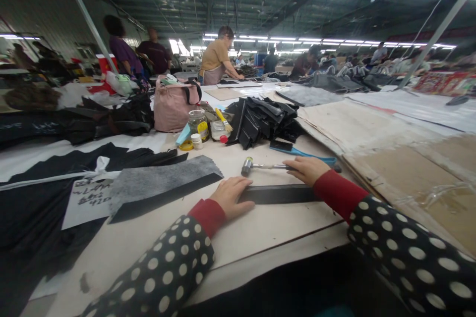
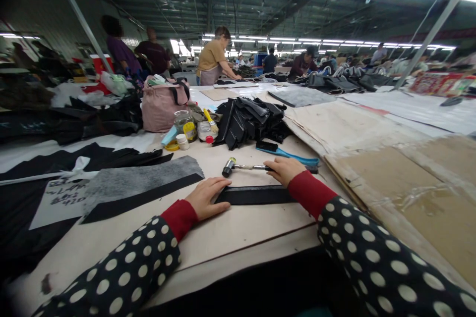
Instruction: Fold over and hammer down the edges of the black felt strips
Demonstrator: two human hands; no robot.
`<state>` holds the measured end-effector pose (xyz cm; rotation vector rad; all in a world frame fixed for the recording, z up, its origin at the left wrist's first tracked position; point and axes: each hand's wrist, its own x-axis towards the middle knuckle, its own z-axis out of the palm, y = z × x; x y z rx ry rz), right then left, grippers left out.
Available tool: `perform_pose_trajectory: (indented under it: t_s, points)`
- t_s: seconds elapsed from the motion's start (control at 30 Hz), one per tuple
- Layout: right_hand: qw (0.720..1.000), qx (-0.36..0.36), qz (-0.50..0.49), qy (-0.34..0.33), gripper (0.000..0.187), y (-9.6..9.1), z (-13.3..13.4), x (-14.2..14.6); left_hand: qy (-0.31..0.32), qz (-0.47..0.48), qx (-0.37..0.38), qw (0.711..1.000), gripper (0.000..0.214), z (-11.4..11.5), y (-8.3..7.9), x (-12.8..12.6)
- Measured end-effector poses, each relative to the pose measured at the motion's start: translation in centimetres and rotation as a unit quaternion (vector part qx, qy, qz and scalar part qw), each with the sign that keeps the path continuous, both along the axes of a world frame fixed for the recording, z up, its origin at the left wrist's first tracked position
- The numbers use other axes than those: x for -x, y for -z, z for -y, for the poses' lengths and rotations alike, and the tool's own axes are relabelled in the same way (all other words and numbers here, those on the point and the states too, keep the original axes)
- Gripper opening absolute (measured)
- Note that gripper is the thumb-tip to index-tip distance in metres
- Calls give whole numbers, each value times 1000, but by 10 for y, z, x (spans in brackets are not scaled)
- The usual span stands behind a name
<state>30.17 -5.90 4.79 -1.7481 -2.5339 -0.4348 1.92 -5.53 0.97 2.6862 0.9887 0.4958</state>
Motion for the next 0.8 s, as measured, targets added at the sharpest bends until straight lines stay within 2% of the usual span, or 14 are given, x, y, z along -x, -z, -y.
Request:
perform_pose_trajectory:
  t_s: [0.07, 0.13, 0.23, 0.33, 0.43, 0.57, 0.7, 0.8]
  points:
    - [1000, -14, -11, 16, 33, 8, -15, 2, 12, -2, -3, 1000, 59, 0, 0, 0]
    - [998, -26, -49, 17, 34, 15, -18, 8, 22, -1, -6, 1000, 58, 0, 0, 0]
    - [990, -13, -131, -56, 37, 24, 1, 19, 26, -2, -11, 1000, 49, 0, -1, 0]
    - [976, 36, -176, -124, 45, 32, 30, 23, 33, -3, -21, 999, 42, -1, -1, -1]
    - [974, 52, -177, -129, 50, 41, 46, 17, 35, 1, -35, 999, 35, -3, 0, -1]
    - [978, 12, -165, -129, 40, 49, 49, 12, 29, 9, -57, 998, 30, -1, -1, -2]
    - [978, -11, -151, -140, 36, 49, 50, 25, 35, 5, -86, 996, 35, 6, -4, -6]
    - [975, -1, -165, -146, 37, 48, 52, 40, 58, -5, -92, 994, 34, 10, -6, -10]
